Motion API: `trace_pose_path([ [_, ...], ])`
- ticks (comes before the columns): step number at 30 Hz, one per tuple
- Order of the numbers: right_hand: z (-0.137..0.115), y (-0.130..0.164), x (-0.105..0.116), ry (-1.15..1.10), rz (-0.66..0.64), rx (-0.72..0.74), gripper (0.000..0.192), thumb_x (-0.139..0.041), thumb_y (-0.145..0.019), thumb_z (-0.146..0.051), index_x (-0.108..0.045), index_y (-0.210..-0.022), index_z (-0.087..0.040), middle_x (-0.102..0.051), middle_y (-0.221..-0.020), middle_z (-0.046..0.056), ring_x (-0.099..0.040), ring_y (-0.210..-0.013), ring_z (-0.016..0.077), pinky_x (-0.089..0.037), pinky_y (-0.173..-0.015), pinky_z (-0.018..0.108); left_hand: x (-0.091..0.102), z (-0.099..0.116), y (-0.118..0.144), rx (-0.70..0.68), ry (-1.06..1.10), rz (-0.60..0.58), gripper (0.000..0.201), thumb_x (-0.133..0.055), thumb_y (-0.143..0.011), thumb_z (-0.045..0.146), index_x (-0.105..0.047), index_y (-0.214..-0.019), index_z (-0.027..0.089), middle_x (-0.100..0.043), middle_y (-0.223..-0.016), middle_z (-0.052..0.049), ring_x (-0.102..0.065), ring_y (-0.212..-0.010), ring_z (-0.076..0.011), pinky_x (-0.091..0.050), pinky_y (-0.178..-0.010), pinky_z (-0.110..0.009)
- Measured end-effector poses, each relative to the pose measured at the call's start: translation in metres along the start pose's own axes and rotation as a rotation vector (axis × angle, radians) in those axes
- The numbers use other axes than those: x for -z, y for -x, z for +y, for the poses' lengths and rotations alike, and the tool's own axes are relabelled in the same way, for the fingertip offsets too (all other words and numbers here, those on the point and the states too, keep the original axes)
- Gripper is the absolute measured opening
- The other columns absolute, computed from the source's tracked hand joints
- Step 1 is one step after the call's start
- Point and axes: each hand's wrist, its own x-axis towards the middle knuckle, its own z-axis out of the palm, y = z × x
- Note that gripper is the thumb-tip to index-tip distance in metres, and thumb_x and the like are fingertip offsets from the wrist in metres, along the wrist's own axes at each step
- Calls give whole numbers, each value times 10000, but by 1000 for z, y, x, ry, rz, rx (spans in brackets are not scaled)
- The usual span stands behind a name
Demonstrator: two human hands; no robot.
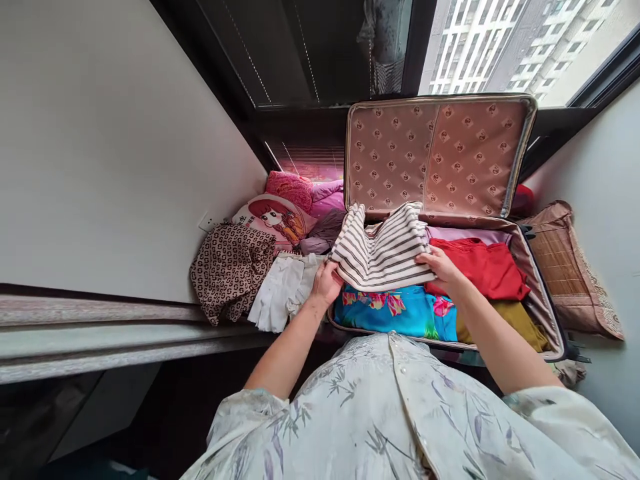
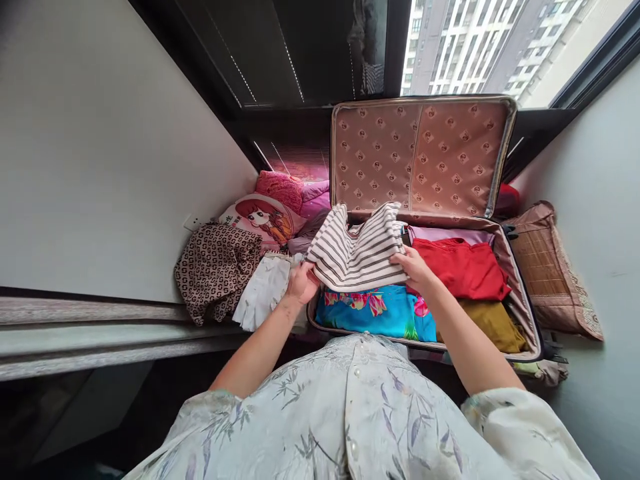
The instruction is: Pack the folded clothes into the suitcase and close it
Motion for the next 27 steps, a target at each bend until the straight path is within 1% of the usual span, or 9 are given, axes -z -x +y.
trace_pose_path([
  [4, 53, 31, 48, 63, 132, -63, 438, -703, -619, -249, -727, -1046, -151, -788, -1071, 135, -742, -1007, 302, -592, -898, 412, 19, -51, 46, 408, -82, 58, 282, -651, -680, 106, -655, -956, 163, -759, -926, -72, -734, -949, -249, -615, -868, -421],
  [7, 102, 37, 65, 246, 257, -108, 382, -705, -668, -299, -723, -1023, -161, -782, -1095, 151, -723, -1061, 307, -555, -978, 429, 27, -77, 60, 527, -150, 111, 293, -703, -641, 65, -601, -891, 179, -751, -910, -61, -735, -932, -245, -613, -864, -426],
  [10, 129, 28, 65, 386, 344, -25, 424, -694, -706, -387, -686, -1076, -181, -769, -1138, 136, -698, -1098, 298, -530, -1010, 443, 26, -81, 51, 471, -257, 193, 319, -772, -677, 132, -584, -928, 188, -750, -1002, -73, -726, -976, -244, -594, -893, -425],
  [14, 133, 14, 60, 602, 400, 108, 485, -645, -673, -374, -628, -1122, -192, -750, -1085, 99, -675, -1027, 277, -523, -979, 459, 18, -71, 29, 262, -600, 223, 308, -818, -697, 189, -634, -944, 161, -761, -1010, -125, -721, -998, -270, -565, -931, -400],
  [18, 138, 17, 66, 722, 268, 248, 517, -548, -710, -350, -575, -1205, -201, -721, -1085, 78, -650, -984, 237, -512, -983, 426, 21, -59, 24, 35, -837, 47, 340, -710, -766, 132, -657, -1099, 171, -766, -1069, -103, -717, -1013, -257, -551, -940, -358],
  [20, 146, 23, 72, 748, 142, 282, 554, -514, -718, -335, -553, -1251, -190, -712, -1110, 86, -645, -1030, 233, -510, -996, 405, 29, -55, 27, 60, -988, -82, 434, -641, -805, 106, -633, -1237, 152, -746, -1177, -136, -700, -1115, -274, -526, -1000, -358],
  [23, 155, 35, 76, 950, 133, 217, 635, -503, -725, -298, -527, -1342, -152, -707, -1095, 121, -659, -1018, 260, -528, -952, 407, 37, -58, 37, 151, -1259, -198, 731, -626, -802, 86, -432, -1506, 66, -636, -1376, -241, -619, -1300, -320, -458, -1112, -379],
  [25, 154, 44, 72, 1186, 265, 199, 680, -509, -803, -305, -468, -1454, -113, -698, -1111, 170, -665, -1012, 300, -530, -914, 437, 35, -66, 43, 52, -1351, -186, 906, -638, -830, 140, -211, -1625, 56, -492, -1526, -274, -513, -1424, -327, -392, -1184, -391],
  [27, 146, 51, 61, 1425, 423, 292, 713, -488, -913, -351, -370, -1565, -88, -640, -1275, 250, -621, -1163, 367, -500, -953, 498, 25, -75, 44, -92, -1371, -137, 986, -650, -876, 251, -79, -1660, 71, -304, -1644, -284, -358, -1532, -343, -307, -1246, -420],
])
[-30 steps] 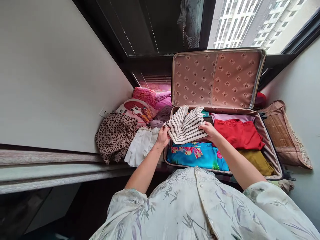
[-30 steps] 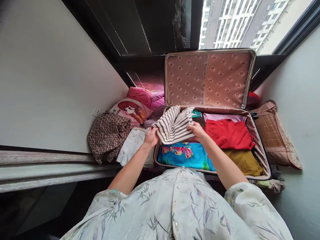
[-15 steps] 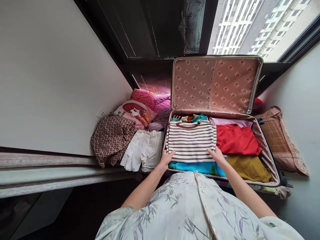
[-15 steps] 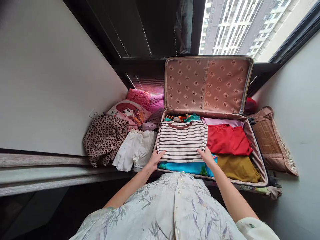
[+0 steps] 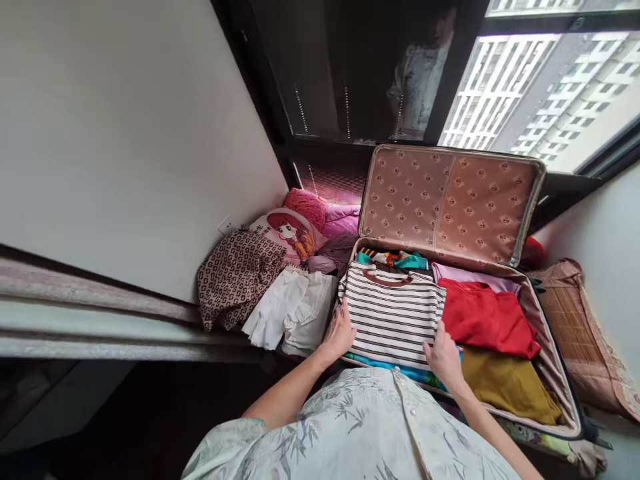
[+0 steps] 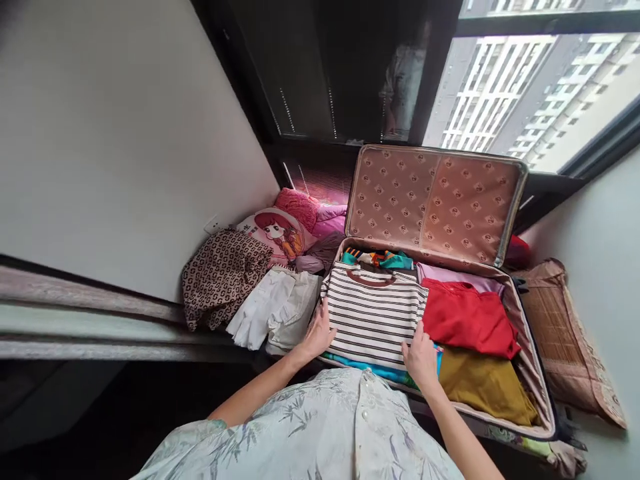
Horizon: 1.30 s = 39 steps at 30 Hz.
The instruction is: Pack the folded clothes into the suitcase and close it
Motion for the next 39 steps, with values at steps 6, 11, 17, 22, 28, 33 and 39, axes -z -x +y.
trace_pose_path([
  [6, -42, -1, -10, 323, 153, 349, 691, -480, -1008, -486, -306, -1653, -314, -197, -1723, 160, -196, -1551, 452, -337, -1123, 633, -15, 14, -55, -140, 7, -75, 1089, -746, -829, 545, -146, -1686, 245, 98, -1742, -180, 30, -1601, -430, -113, -1289, -576],
  [11, -38, 6, -57, 401, 29, 420, 638, -457, -1011, -503, -366, -1626, -361, -226, -1717, 136, -173, -1555, 469, -307, -1123, 686, -14, 6, -93, -85, 108, -182, 929, -570, -943, 617, -102, -1688, 321, 20, -1751, -158, -189, -1583, -423, -242, -1257, -581],
  [17, -19, 5, -66, 409, 20, 440, 606, -440, -1000, -545, -486, -1568, -338, -168, -1737, 114, -117, -1578, 448, -302, -1145, 664, -9, 13, -75, -247, 77, 292, 730, -714, -877, 365, -474, -1546, 199, -243, -1699, -182, -276, -1554, -391, -284, -1250, -552],
  [22, -18, 4, -63, 399, -5, 438, 601, -425, -1000, -551, -482, -1565, -356, -136, -1750, 75, -129, -1578, 437, -328, -1129, 653, 41, -88, -43, 45, 197, 638, 475, -637, -917, 278, -592, -1378, 174, -562, -1455, -173, -504, -1386, -305, -394, -1171, -466],
  [28, -17, 5, -65, 389, 2, 421, 686, -376, -1005, -543, -236, -1660, -396, -129, -1749, 83, -149, -1574, 437, -314, -1134, 655, 85, -259, -10, 694, -7, 388, 778, -761, -821, 325, -421, -1498, 145, -453, -1547, -225, -428, -1435, -372, -406, -1094, -459],
  [33, -20, 6, -65, 421, -31, 379, 692, -380, -1007, -539, -194, -1663, -418, -114, -1754, 80, -152, -1577, 426, -316, -1140, 635, 85, -303, -6, 707, -146, 224, 543, -756, -807, 328, -584, -1300, 178, -619, -1367, -195, -544, -1308, -372, -402, -1071, -477],
  [39, -31, 7, -60, 475, -68, 338, 604, -413, -1009, -514, -403, -1601, -396, -168, -1745, 73, -156, -1575, 418, -301, -1163, 620, 85, -301, -8, 582, -123, 170, 234, -594, -924, 293, -651, -1126, 190, -713, -1176, -156, -654, -1171, -315, -485, -947, -367],
])
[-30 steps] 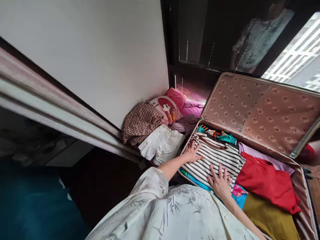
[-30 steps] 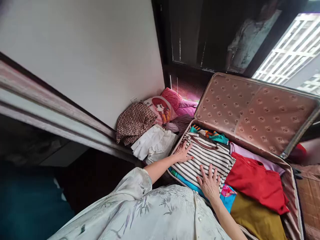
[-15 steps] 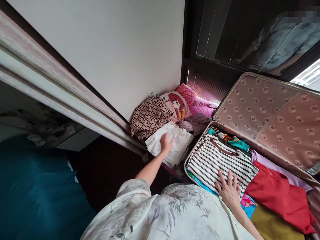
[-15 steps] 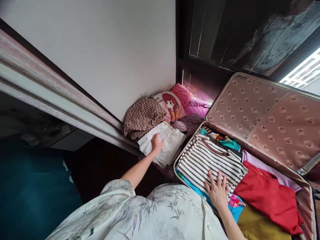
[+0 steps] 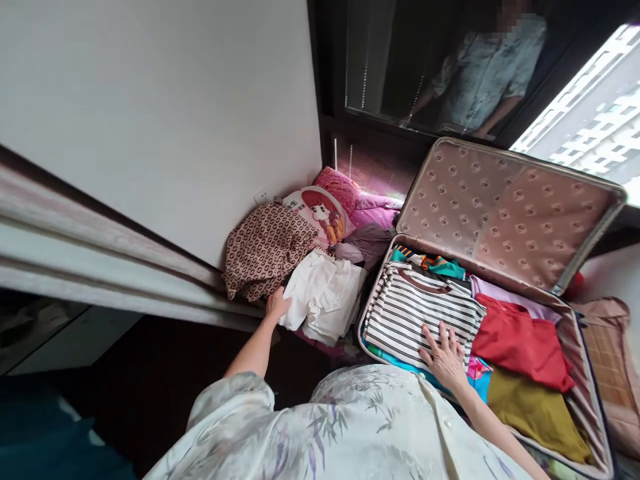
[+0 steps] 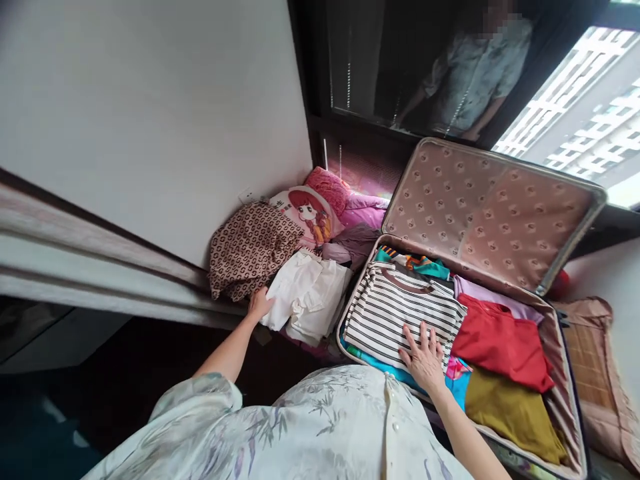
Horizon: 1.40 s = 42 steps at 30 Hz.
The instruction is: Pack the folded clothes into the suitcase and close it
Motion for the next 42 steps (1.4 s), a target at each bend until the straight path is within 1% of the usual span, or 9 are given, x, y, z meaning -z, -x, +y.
trace_pose_path([
  [5, 0, -1, 0, -19, -31, -38, 579, -390, -1012, -521, -454, -1573, -393, -208, -1735, 67, -140, -1583, 404, -307, -1161, 618, 3, -4, 2, 17, 91, -48, 465, -702, -868, 315, -586, -1292, 162, -726, -1197, -158, -694, -1122, -297, -514, -897, -328],
  [9, 3, 0, -9, -55, -8, -33, 592, -390, -999, -535, -458, -1570, -396, -232, -1726, 63, -154, -1576, 404, -303, -1157, 625, 9, -2, 9, 8, 81, -42, 309, -663, -889, 297, -666, -1182, 199, -737, -1146, -140, -693, -1110, -305, -513, -886, -349],
  [16, 5, 1, -20, -90, 26, -56, 618, -389, -977, -581, -487, -1554, -382, -244, -1716, 62, -208, -1553, 406, -300, -1162, 611, 0, 36, 35, -53, 4, 97, 443, -617, -930, 384, -613, -1343, 223, -590, -1363, -184, -544, -1278, -340, -446, -1004, -396],
  [23, 3, 1, -20, -95, 48, -65, 627, -325, -979, -598, -478, -1550, -388, -241, -1710, 84, -210, -1555, 410, -308, -1143, 628, 1, 34, 40, 74, -102, 183, 244, -533, -938, 235, -734, -1047, 146, -470, -1484, -222, -437, -1324, -430, -406, -1018, -527],
  [27, -1, 0, -13, -82, 34, -78, 629, -325, -976, -588, -508, -1535, -363, -277, -1697, 96, -254, -1538, 412, -316, -1147, 604, 15, 32, 40, -50, 214, 129, 170, -607, -840, 151, -716, -970, 143, -559, -1403, -204, -461, -1344, -395, -385, -1095, -507],
  [32, 3, -6, 0, -141, -30, -82, 596, -371, -967, -519, -537, -1515, -352, -366, -1652, 115, -305, -1504, 435, -363, -1085, 659, 45, 45, 38, -168, 554, 7, 355, -580, -806, 183, -691, -1142, 155, -737, -1072, -98, -684, -1056, -252, -525, -962, -362],
  [35, 2, -19, 18, -278, 4, -89, 577, -389, -957, -493, -591, -1460, -295, -403, -1616, 162, -334, -1476, 455, -391, -1038, 706, 73, 56, 43, -236, 1029, -120, 462, -584, -799, 303, -688, -1217, 136, -761, -992, -98, -717, -1001, -260, -571, -895, -364],
  [39, -24, -43, 67, -751, 53, -38, 684, -535, -888, -677, -621, -1398, -228, -495, -1516, 199, -442, -1413, 409, -402, -1118, 630, 107, 81, 63, -303, 1411, -264, 546, -624, -785, 412, -692, -1254, 140, -766, -939, -114, -713, -1058, -311, -580, -926, -429],
  [42, -59, -61, 109, -1307, -227, -37, 880, -640, -800, -777, -489, -1510, -279, -489, -1549, 161, -524, -1378, 328, -462, -1110, 523, 114, 112, 83, -315, 1396, -347, 541, -539, -830, 455, -687, -1252, 152, -763, -950, -116, -703, -1098, -341, -587, -902, -478],
])
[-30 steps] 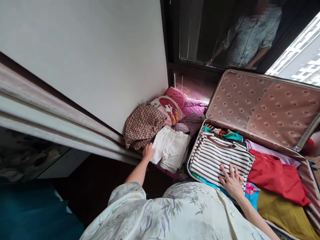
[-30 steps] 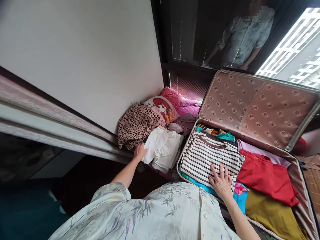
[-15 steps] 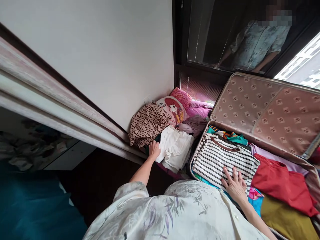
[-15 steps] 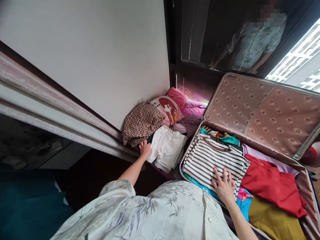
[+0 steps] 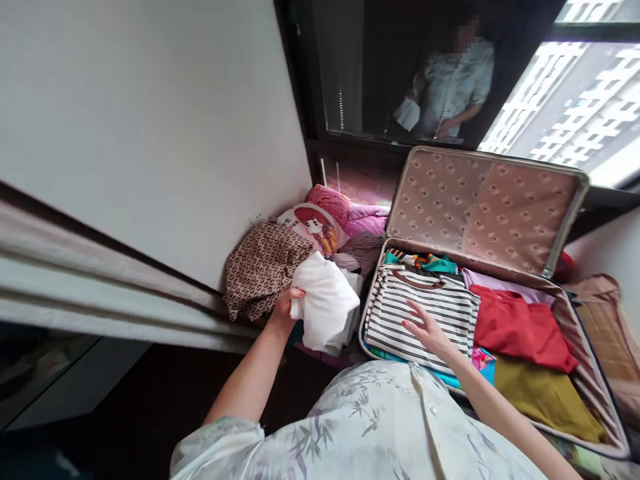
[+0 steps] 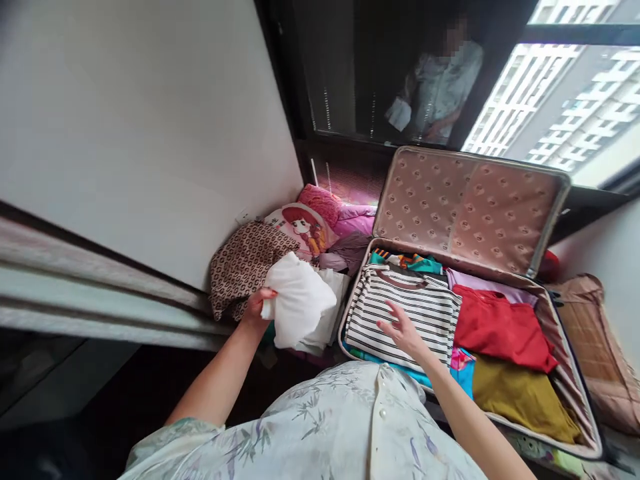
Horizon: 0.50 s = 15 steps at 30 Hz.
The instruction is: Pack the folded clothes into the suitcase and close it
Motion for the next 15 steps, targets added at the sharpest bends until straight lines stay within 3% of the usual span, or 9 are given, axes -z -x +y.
trace_pose_path([
  [3, -32, -11, -18, -547, -232, -169, 1029, -522, -757, -926, -391, -1560, -297, -556, -1504, 164, -603, -1311, 315, -493, -1066, 531, -42, 1, 2, 62, 48, -223, 582, -532, -760, 507, -691, -1195, 156, -762, -961, -110, -704, -1095, -371, -599, -865, -490],
  [5, -37, -13, -20, -753, -331, -222, 1128, -427, -680, -1021, -467, -1505, -252, -636, -1410, 177, -637, -1266, 337, -503, -1043, 542, -72, 0, 0, 102, 74, -395, 596, -582, -671, 504, -698, -1136, 150, -763, -944, -108, -712, -1076, -379, -607, -855, -477],
  [7, -31, -10, -10, -829, -349, -238, 1116, -505, -616, -1019, -583, -1379, -208, -713, -1279, 177, -675, -1199, 350, -519, -1021, 528, -100, -1, -7, 128, 71, -505, 565, -626, -620, 477, -708, -1074, 151, -764, -924, -113, -723, -1053, -373, -613, -841, -456],
  [11, -10, -3, 39, -839, -95, -233, 726, -916, -541, -540, -685, -1127, -178, -787, -1022, 118, -752, -903, 290, -589, -861, 428, -143, 2, -37, 153, -23, -636, 517, -715, -611, 453, -714, -1040, 165, -766, -918, -115, -736, -988, -334, -608, -796, -407],
  [13, -2, -9, 70, -821, 82, -231, 607, -945, -516, -383, -690, -1022, -165, -783, -907, 84, -734, -755, 238, -593, -741, 365, -164, 8, -66, 168, -126, -698, 559, -764, -614, 463, -699, -1074, 152, -761, -922, -117, -735, -938, -312, -596, -765, -383],
  [15, 3, -22, 100, -774, 225, -211, 567, -947, -501, -356, -676, -959, -162, -766, -841, 67, -706, -697, 218, -580, -687, 346, -189, 16, -102, 160, -277, -709, 590, -790, -637, 456, -676, -1116, 132, -755, -960, -126, -727, -908, -296, -587, -755, -374],
])
